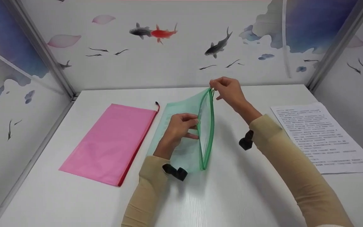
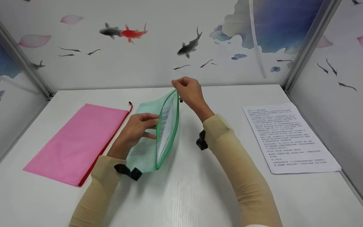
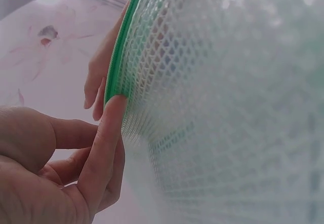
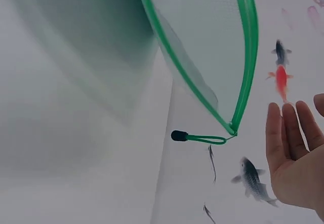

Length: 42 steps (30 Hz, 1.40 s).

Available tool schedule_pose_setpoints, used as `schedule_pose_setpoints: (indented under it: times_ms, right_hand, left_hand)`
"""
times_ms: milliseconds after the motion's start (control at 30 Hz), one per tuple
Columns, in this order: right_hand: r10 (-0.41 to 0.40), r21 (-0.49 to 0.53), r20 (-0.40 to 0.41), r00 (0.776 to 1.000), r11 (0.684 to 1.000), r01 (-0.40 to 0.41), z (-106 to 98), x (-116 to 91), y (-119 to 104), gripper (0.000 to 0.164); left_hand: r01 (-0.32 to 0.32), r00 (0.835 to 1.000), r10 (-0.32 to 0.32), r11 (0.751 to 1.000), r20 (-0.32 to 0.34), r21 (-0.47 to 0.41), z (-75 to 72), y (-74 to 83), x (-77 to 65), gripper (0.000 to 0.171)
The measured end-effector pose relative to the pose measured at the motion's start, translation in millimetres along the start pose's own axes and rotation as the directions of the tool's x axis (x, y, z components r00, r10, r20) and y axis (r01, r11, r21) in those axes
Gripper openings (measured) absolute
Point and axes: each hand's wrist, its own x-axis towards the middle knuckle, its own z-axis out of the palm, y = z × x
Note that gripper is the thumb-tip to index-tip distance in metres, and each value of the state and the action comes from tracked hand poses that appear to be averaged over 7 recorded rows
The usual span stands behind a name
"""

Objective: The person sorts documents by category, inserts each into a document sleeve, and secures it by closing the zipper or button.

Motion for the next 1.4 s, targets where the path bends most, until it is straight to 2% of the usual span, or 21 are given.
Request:
schedule_pose_setpoints:
  times_ms: [133,233,533,767,900,1167,1400]
  right_hand:
    - [-0.015,-0.129,-0.061,0.998,0.992,0.007,-1.4,8.7,2.6,0.039]
    - [-0.012,-0.166,-0.070,0.997,0.986,0.000,-3.8,16.3,3.4,0.041]
    - [0.022,-0.197,0.042,0.999,0.980,-0.013,0.4,30.5,9.4,0.048]
    - [0.117,-0.221,0.057,0.992,0.970,-0.101,10.7,39.4,17.7,0.060]
    - [0.157,-0.190,0.030,0.987,0.971,-0.148,14.2,40.9,26.8,0.056]
    - [0.218,-0.045,0.023,0.976,0.975,-0.217,17.5,42.1,37.9,0.056]
    - [0.234,-0.016,-0.003,0.972,0.972,-0.234,19.8,40.6,40.1,0.048]
  left_hand:
    - [0.000,1.000,0.000,1.000,0.002,-0.007,0.2,0.6,0.4,0.024]
    - [0.001,1.000,-0.001,1.000,0.001,-0.012,0.0,0.6,0.3,0.024]
    - [-0.004,1.000,0.004,1.000,0.000,-0.012,-1.8,1.8,-0.3,0.023]
    - [-0.001,1.000,0.001,1.000,0.004,-0.004,-1.9,2.2,-1.2,0.023]
    - [0.000,1.000,0.000,1.000,0.006,-0.004,-1.7,1.0,-1.6,0.022]
    - [0.007,1.000,-0.007,1.000,0.006,0.002,-1.9,0.7,-1.0,0.022]
    - [-0.001,1.000,0.001,1.000,0.013,0.014,-0.7,0.1,-2.1,0.024]
